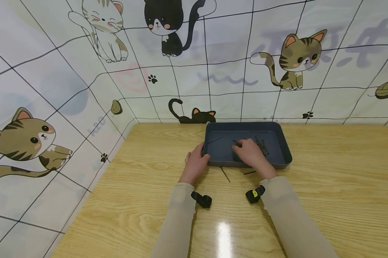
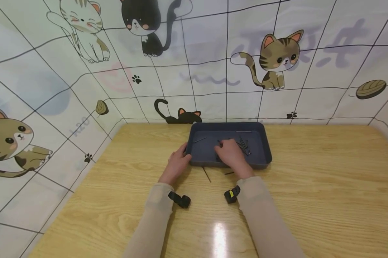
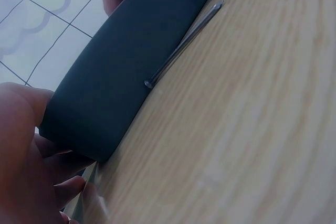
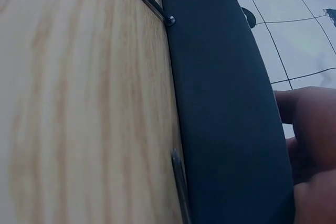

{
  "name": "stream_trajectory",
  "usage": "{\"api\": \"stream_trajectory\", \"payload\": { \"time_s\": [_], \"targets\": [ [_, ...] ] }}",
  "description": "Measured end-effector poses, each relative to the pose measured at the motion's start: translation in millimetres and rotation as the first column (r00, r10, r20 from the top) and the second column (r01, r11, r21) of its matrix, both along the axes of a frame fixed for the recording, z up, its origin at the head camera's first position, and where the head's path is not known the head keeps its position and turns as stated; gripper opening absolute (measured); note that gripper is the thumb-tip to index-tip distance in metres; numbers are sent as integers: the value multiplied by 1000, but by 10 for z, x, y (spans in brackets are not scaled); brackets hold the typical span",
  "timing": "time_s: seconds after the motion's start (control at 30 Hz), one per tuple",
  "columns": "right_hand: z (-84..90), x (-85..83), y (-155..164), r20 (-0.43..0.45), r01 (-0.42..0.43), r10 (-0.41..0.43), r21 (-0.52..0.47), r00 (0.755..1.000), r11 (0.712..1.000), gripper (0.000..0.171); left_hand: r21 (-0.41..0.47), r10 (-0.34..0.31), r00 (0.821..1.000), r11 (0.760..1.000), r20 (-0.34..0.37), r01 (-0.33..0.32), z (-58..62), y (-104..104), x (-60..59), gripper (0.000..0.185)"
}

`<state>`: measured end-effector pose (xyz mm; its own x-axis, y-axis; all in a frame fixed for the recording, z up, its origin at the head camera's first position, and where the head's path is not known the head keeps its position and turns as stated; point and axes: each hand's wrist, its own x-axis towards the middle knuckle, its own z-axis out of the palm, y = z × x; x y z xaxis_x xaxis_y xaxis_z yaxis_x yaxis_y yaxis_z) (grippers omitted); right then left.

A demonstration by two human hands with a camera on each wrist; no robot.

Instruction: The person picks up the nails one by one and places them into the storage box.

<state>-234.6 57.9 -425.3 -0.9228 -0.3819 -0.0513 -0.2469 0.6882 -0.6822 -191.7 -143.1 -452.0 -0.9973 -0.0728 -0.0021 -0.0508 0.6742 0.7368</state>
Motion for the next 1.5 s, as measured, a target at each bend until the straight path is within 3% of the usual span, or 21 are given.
{"api": "stream_trajectory", "payload": {
  "time_s": [0.27,1.03,1.5],
  "targets": [
    [-6,12,-21,36,4,-7,72,999,997,49,8,-3,1000,1000,-5,3,-11,2,7,54],
    [24,19,8,55,35,-39,79,998,996,49,11,-4,1000,1000,4,4,-7,8,4,54],
    [91,78,55,-34,-18,19,26,999,999,41,9,11,1000,1000,12,-11,-3,13,-7,54]
  ]
}}
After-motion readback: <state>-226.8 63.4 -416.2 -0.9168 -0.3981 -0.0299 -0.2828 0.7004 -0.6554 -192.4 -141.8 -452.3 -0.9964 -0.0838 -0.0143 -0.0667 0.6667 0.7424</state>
